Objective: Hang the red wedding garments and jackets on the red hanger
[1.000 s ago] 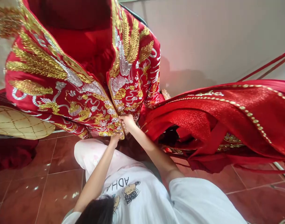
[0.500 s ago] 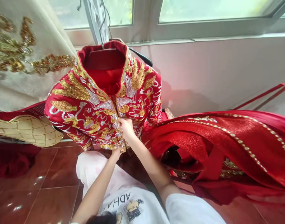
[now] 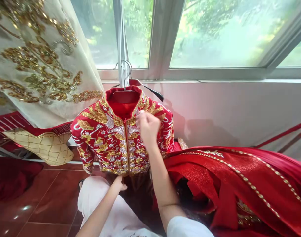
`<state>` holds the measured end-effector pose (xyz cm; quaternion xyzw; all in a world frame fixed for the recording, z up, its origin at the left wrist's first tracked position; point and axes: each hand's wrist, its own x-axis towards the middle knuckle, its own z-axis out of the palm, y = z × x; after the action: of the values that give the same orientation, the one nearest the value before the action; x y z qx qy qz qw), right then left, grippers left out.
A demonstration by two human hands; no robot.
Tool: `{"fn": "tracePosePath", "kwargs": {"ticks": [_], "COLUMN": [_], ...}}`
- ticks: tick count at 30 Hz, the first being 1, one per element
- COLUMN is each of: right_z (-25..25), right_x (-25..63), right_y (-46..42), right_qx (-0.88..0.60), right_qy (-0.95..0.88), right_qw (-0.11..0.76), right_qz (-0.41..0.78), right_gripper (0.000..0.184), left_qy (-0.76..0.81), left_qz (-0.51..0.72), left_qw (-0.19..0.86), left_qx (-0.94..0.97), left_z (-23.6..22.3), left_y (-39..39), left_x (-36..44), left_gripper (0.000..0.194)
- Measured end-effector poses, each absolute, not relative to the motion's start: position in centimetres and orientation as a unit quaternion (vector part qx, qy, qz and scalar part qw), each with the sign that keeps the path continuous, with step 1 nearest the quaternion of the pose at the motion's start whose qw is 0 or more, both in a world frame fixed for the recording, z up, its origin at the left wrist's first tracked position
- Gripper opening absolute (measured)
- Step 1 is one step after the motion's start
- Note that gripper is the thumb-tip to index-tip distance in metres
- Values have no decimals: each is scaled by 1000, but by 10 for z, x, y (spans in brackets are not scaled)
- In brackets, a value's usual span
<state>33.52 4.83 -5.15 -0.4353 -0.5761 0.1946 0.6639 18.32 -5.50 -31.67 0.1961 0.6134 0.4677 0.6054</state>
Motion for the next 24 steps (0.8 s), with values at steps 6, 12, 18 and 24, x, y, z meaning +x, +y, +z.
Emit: {"fn": "tracePosePath", "kwargs": {"ticks": [6, 12, 18, 24], "right_z": [-57, -75, -78, -89], "right_x": [416, 421, 416, 413], "right_y": [133, 124, 115, 116], "right_qx": [-442, -387, -429, -433], "right_qy": [-608, -693, -651, -630], "right_qw": [658, 569, 599, 628], "right_qz": [41, 214, 184, 145], "right_gripper": [42, 55, 45, 39], "left_qy": [624, 647, 673, 607], "left_qz": [450, 321, 258, 260], "left_qw": [477, -120, -77, 20], "left_qx": [425, 681, 689, 751], "left_z": [-198, -30, -16, -11], "left_y": [-57, -27, 6, 15], "left_x": [124, 55, 33, 14], "left_gripper": [41, 62, 48, 45]}}
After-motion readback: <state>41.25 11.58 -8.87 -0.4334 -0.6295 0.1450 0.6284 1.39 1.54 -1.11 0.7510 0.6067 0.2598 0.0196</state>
